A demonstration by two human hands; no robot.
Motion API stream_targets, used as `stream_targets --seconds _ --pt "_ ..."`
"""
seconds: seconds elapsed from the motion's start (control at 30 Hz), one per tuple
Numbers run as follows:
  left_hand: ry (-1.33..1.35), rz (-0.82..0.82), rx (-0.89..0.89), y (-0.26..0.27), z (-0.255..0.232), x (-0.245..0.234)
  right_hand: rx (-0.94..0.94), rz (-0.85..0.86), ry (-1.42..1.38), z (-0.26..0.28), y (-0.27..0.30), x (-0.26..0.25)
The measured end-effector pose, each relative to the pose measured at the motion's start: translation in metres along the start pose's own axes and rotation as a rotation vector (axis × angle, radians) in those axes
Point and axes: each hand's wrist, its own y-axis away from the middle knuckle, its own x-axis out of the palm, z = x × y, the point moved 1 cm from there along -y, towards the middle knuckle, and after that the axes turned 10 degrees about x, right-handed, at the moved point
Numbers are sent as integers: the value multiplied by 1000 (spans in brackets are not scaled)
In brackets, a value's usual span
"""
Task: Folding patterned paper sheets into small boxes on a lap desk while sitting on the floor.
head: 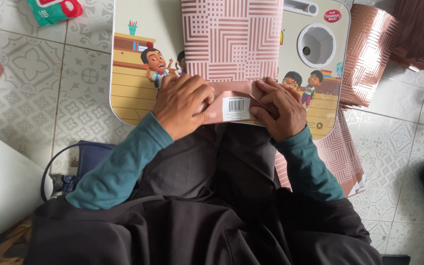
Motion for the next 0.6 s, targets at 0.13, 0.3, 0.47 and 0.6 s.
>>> stream_targets --seconds 0.13,0.3,0.47,0.6 --pt "-46 -24 121 -18 2 -6 41 -27 -4 7 2 4" --pt "-132 -115 295 -21 18 19 -126 -193 222 3 7 18" --pt "-129 -122 347 -26 16 10 -257 -349 361 62 34 48" --pt "-174 -147 394 -33 23 17 -260 -368 155 97 45 86"
